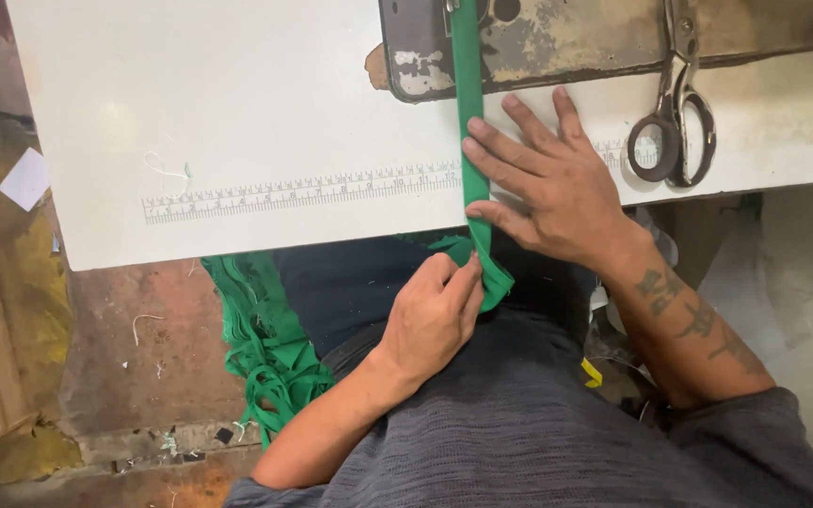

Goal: Sewing green fabric strips using an industrial sewing machine, including folding and feeding the material.

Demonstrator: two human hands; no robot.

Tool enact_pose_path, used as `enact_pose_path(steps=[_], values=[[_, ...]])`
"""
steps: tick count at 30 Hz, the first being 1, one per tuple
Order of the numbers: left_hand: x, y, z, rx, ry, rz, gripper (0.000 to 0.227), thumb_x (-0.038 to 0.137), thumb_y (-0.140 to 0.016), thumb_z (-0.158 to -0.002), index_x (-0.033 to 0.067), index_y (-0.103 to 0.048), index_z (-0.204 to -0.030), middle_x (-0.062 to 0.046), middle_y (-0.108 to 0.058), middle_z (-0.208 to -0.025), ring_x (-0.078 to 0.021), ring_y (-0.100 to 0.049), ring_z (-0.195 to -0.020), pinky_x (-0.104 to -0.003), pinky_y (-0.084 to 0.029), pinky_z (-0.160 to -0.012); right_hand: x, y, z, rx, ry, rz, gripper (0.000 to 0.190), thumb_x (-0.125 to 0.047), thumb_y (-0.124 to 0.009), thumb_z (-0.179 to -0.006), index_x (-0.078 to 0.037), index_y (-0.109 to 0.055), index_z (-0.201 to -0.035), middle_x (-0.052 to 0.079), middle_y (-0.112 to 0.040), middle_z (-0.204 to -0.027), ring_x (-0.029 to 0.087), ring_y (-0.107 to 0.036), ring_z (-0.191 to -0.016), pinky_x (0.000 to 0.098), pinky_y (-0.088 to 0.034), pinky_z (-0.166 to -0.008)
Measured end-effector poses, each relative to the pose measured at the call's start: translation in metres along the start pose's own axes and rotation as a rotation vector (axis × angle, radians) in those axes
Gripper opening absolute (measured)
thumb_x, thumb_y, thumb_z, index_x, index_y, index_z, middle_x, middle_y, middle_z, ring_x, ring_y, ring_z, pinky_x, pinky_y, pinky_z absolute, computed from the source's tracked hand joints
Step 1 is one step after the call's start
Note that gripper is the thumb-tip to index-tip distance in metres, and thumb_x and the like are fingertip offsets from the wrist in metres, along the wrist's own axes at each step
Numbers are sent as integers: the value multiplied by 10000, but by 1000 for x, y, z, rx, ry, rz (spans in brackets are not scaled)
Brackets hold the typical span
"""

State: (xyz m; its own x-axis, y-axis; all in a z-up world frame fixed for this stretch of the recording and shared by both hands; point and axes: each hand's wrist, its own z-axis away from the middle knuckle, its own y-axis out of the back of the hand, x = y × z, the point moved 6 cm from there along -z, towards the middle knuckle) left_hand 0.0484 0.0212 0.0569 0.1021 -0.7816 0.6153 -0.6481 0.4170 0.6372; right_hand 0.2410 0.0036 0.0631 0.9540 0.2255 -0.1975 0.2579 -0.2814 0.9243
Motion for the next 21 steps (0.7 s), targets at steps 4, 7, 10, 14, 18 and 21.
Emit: enact_pose_path(steps=[4, 7, 10, 14, 18, 21], values=[[-10, 25, -29, -228, -37, -13, 125, 103, -652, -1096, -4, -705, -1130, -87, -503, -813, -270, -487, -706, -442, -416, -608, 2, -1, 1, 0, 2, -38, 732, -495, -718, -1208, -250, -310, -1764, -24, -289, -1827, 326, -213, -1724, 761, -85, -1379], [-31, 46, -68, -294, -197, -153, 197, 179, -721, -1072, 50, -744, -1220, -135, -686, -1128, -304, -641, -974, -422, -553, -849, 3, 1, 4, -21, 5, -50, 743, -515, -697, -1219, -323, -248, -1778, -61, -236, -1848, 299, -178, -1743, 790, -55, -1372], [-53, 50, -93, -309, -431, -294, 346, 213, -717, -1109, 91, -698, -1432, -136, -708, -1461, -355, -595, -1330, -485, -519, -1143, 2, 5, 6, -32, 5, -86, 723, -486, -737, -1201, -313, -310, -1758, -52, -298, -1828, 317, -200, -1734, 830, -40, -1340], [-62, 44, -93, -420, -655, -339, 436, 308, -655, -1169, 41, -716, -1507, -200, -640, -1600, -422, -417, -1583, -585, -295, -1357, 9, 5, 7, -52, -23, -96, 805, -597, -759, -1140, -376, -280, -1749, -116, -303, -1817, 317, -252, -1736, 878, 32, -1294], [-70, 46, -110, -426, -692, -437, 491, 428, -611, -1190, 136, -696, -1576, -157, -610, -1644, -397, -362, -1619, -597, -256, -1368, 24, 5, -1, -109, -40, -19, 810, -710, -730, -1137, -424, -268, -1738, -157, -311, -1810, 340, -203, -1729, 916, 98, -1206], [-76, 51, -131, -385, -704, -425, 430, 408, -635, -1185, 169, -760, -1520, -104, -680, -1547, -393, -403, -1604, -593, -267, -1368, 38, 8, -12, -119, -43, -35, 779, -682, -739, -1149, -412, -304, -1736, -136, -350, -1807, 417, -262, -1733, 871, 129, -1216]])
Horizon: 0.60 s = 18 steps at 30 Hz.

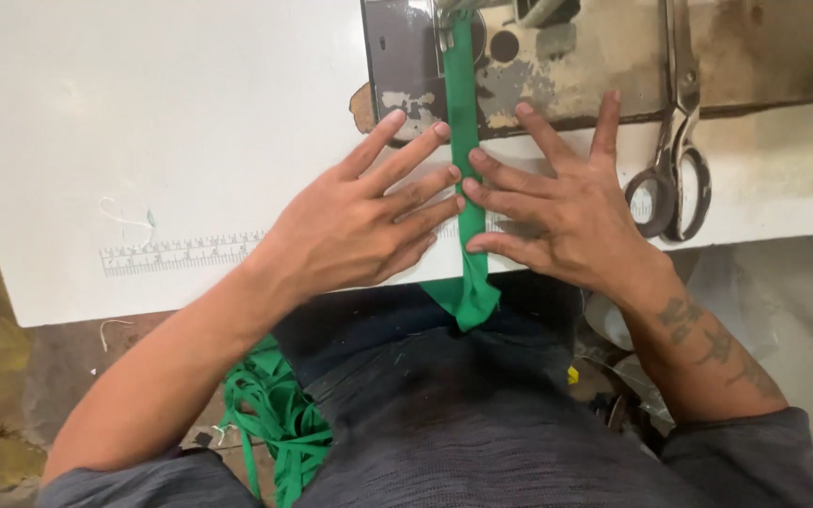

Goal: Sewing green fabric strips using an industrial sewing machine, including folding and feeding the material.

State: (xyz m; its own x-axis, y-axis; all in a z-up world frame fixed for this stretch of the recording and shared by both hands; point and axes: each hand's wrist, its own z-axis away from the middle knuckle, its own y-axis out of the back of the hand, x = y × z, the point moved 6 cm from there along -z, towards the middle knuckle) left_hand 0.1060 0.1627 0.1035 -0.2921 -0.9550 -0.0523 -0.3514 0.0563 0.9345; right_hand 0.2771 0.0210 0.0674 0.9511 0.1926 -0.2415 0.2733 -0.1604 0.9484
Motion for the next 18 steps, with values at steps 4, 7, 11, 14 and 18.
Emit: enact_pose_path(steps=[4, 7, 11, 14, 18], values=[[-20, -5, -5, -14, -20, -40, 463, 451, -637, -1173, 189, -745, -1539, -96, -708, -1542, -392, -406, -1605, -589, -280, -1363, 13, 4, -15, -9, 22, 65, 804, -698, -769, -1154, -377, -323, -1740, -80, -381, -1812, 384, -219, -1710, 870, 69, -1218], [-35, -11, -5, -11, -17, -36, 461, 462, -632, -1176, 205, -755, -1538, -75, -734, -1553, -393, -383, -1627, -592, -249, -1373, 20, 9, -28, -2, 21, 51, 765, -657, -785, -1154, -368, -366, -1725, -46, -443, -1791, 382, -232, -1695, 882, 54, -1207], [-49, -16, -5, 29, -5, -5, 450, 434, -628, -1189, 200, -774, -1544, -44, -752, -1554, -398, -365, -1638, -584, -221, -1386, 27, 12, -36, -5, -39, -3, 728, -594, -827, -1104, -381, -453, -1690, -60, -474, -1763, 448, -341, -1696, 885, 48, -1225], [-54, -21, -5, 34, 11, -30, 449, 450, -600, -1206, 215, -775, -1546, -28, -742, -1568, -405, -357, -1643, -578, -205, -1395, 31, 11, -42, -9, -34, 14, 699, -577, -823, -1108, -347, -502, -1684, -50, -464, -1760, 440, -339, -1685, 904, 53, -1194], [-52, -26, -4, 23, 27, -68, 490, 493, -571, -1235, 226, -745, -1607, -34, -710, -1637, -391, -273, -1684, -564, -134, -1415, 18, 21, -48, 22, -35, -60, 575, -503, -813, -1125, -236, -676, -1615, 20, -532, -1721, 343, -282, -1667, 859, 72, -1195]])
